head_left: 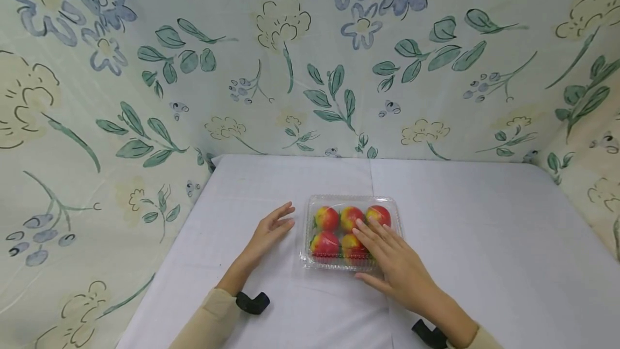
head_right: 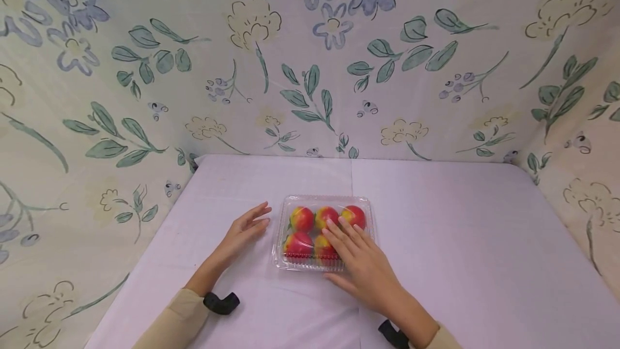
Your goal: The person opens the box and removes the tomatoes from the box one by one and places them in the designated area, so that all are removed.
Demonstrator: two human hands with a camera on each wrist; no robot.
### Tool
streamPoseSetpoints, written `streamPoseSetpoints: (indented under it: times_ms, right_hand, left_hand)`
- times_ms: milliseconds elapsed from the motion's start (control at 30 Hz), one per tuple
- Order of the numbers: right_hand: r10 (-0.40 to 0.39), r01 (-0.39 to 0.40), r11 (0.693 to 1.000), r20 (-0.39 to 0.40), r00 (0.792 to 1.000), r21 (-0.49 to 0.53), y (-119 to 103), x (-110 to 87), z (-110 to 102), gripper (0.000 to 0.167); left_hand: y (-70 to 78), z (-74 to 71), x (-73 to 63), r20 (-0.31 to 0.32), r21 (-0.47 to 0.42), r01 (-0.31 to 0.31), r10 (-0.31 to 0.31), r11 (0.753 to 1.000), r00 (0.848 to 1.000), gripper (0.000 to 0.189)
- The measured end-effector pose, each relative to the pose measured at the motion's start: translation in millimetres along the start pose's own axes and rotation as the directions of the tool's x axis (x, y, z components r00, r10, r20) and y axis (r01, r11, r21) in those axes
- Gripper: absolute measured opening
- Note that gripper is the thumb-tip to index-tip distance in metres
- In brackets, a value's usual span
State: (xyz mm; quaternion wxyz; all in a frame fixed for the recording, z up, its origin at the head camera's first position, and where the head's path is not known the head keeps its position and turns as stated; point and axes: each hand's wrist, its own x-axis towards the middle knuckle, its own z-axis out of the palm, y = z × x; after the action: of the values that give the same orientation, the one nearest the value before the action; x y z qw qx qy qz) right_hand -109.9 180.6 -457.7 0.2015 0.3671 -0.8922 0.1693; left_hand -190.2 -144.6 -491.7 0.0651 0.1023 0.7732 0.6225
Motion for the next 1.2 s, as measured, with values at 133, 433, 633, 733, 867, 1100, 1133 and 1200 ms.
streamPoseSetpoints:
  times_ms: [133,433,633,733,867,1100,1133,1200]
  right_hand:
    - [-0.04,0.04,0.999,-0.02,0.999,-0.007,-1,0.1,4,0.087]
    - [-0.081,0.08,0.996,-0.017,0.997,-0.024,-2,-0.8,11,0.076]
    - [-0.1,0.098,0.993,-0.027,0.995,-0.061,-4,-1.4,13,0.068]
    - [-0.096,0.095,0.993,-0.019,0.995,-0.071,-5,-1.8,14,0.067]
    - [-0.095,0.093,0.992,-0.02,0.995,-0.086,-6,-1.7,15,0.067]
    - [-0.101,0.097,0.991,-0.037,0.994,-0.092,-5,-1.7,17,0.069]
    - [-0.103,0.099,0.991,-0.039,0.994,-0.091,-5,-1.8,18,0.069]
    - [-0.102,0.099,0.991,-0.037,0.994,-0.088,-5,-2.3,18,0.068]
  left_hand:
    - [-4.1,1.7,0.4,0.007,-0.061,0.012,-0.012,0.998,1.0,0.054]
    - [-3.7,5.0,-0.8,0.064,-0.271,0.124,-0.11,0.954,0.992,0.056]
    - [-1.8,8.8,-2.1,0.092,-0.37,0.181,-0.158,0.911,0.983,0.057]
    - [-3.0,10.4,-2.1,0.099,-0.383,0.192,-0.167,0.904,0.981,0.056]
    - [-2.7,12.2,-2.4,0.103,-0.382,0.197,-0.17,0.903,0.98,0.055]
    - [-1.2,15.3,-3.9,0.102,-0.387,0.192,-0.165,0.902,0.981,0.052]
    - [-1.2,15.6,-4.1,0.102,-0.389,0.194,-0.167,0.901,0.981,0.052]
    - [-1.4,16.2,-4.5,0.102,-0.392,0.2,-0.173,0.898,0.98,0.051]
